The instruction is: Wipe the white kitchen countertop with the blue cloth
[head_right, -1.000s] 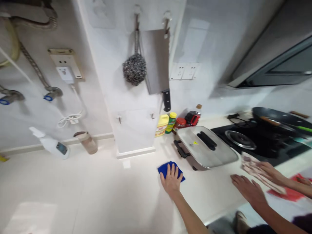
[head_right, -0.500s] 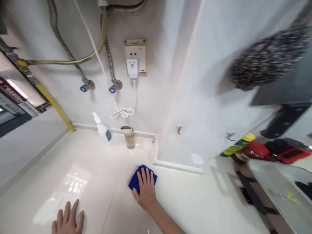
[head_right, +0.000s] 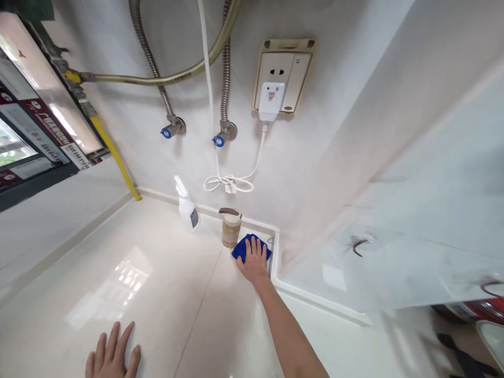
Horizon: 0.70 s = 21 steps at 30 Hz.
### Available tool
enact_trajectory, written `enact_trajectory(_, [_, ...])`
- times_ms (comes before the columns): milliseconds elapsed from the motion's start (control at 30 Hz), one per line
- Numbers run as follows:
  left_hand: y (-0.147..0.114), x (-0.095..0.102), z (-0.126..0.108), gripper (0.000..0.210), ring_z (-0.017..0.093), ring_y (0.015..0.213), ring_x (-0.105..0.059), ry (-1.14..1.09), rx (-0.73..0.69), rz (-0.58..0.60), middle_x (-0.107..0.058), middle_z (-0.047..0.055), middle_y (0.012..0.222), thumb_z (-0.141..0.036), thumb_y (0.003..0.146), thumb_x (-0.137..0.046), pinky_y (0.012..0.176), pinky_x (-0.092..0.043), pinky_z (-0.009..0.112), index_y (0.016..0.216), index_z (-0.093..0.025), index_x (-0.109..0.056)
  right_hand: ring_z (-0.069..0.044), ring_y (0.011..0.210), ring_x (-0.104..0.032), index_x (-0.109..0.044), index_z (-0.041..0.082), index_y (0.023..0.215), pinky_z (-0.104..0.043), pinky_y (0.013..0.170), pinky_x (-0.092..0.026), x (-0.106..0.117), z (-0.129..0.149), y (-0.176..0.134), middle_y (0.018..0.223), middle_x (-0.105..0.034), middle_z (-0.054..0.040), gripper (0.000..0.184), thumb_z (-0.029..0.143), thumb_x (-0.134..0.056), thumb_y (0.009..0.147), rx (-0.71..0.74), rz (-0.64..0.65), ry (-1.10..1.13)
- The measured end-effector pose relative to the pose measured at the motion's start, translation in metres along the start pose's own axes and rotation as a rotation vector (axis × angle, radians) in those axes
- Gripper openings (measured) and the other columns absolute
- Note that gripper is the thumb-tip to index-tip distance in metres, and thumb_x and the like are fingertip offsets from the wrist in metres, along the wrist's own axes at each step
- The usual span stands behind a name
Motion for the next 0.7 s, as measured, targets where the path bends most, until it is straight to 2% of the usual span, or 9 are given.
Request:
enact_trajectory(167, [0.002,-0.007,0.008,0.064,0.028,0.156,-0.008,0.032,0.007,-0.006,-0.028,0.003,0.166,-0.052,0.093,-0.028,0.125,-0.014,0.056,0.15,-0.027,-0.042,-0.034,0.151,-0.014,-0.026,0.011,0.155,-0.055,0.122,-0.004,-0.005,-0.006,0.021,0.164,-0.018,-0.0161,0.075,0.047,-0.041,0.091,-0.047,0.001,0.008])
enact_trajectory(300, [0.001,0.003,-0.001,0.062,0.031,0.156,-0.011,0.052,-0.029,-0.025,-0.029,0.007,0.165,-0.049,0.095,-0.03,0.125,-0.015,0.056,0.149,-0.024,-0.044,-0.036,0.15,-0.016,-0.027,0.01,0.155,-0.056,0.121,-0.003,0.0,0.001,0.007,0.164,-0.019,-0.0175,0.075,0.046,-0.041,0.091,-0.067,-0.007,0.032])
enact_trajectory(433, [-0.002,0.012,-0.011,0.059,0.032,0.155,-0.013,0.053,-0.054,-0.025,-0.03,0.009,0.165,-0.047,0.097,-0.03,0.125,-0.017,0.057,0.149,-0.023,-0.044,-0.036,0.15,-0.013,-0.024,0.009,0.155,-0.057,0.121,-0.002,0.005,0.023,-0.037,0.164,-0.017,-0.0178,0.076,0.047,-0.041,0.092,-0.038,-0.019,0.065])
enact_trajectory(533, [-0.003,0.013,-0.011,0.058,0.032,0.155,-0.014,0.05,-0.059,-0.035,-0.031,0.009,0.165,-0.046,0.098,-0.032,0.125,-0.017,0.058,0.149,-0.023,-0.044,-0.037,0.15,-0.012,-0.025,0.009,0.155,-0.059,0.122,-0.004,0.01,0.051,-0.081,0.164,-0.016,-0.0175,0.076,0.048,-0.043,0.092,-0.001,-0.029,0.091])
enact_trajectory(700, [-0.004,0.014,-0.013,0.056,0.036,0.154,-0.016,0.041,-0.055,-0.029,-0.031,0.011,0.164,-0.043,0.097,-0.037,0.123,-0.021,0.061,0.149,-0.023,-0.044,-0.04,0.151,-0.011,-0.028,0.008,0.155,-0.062,0.122,-0.005,0.025,0.137,-0.16,0.164,-0.015,-0.0197,0.08,0.052,-0.048,0.091,0.153,-0.044,0.167])
Point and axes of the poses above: each hand's wrist, its own y-axis towards the middle knuckle, its own x-axis out of the back of the hand, z = x × y, the point moved 10 cm from there along y, towards the middle knuckle
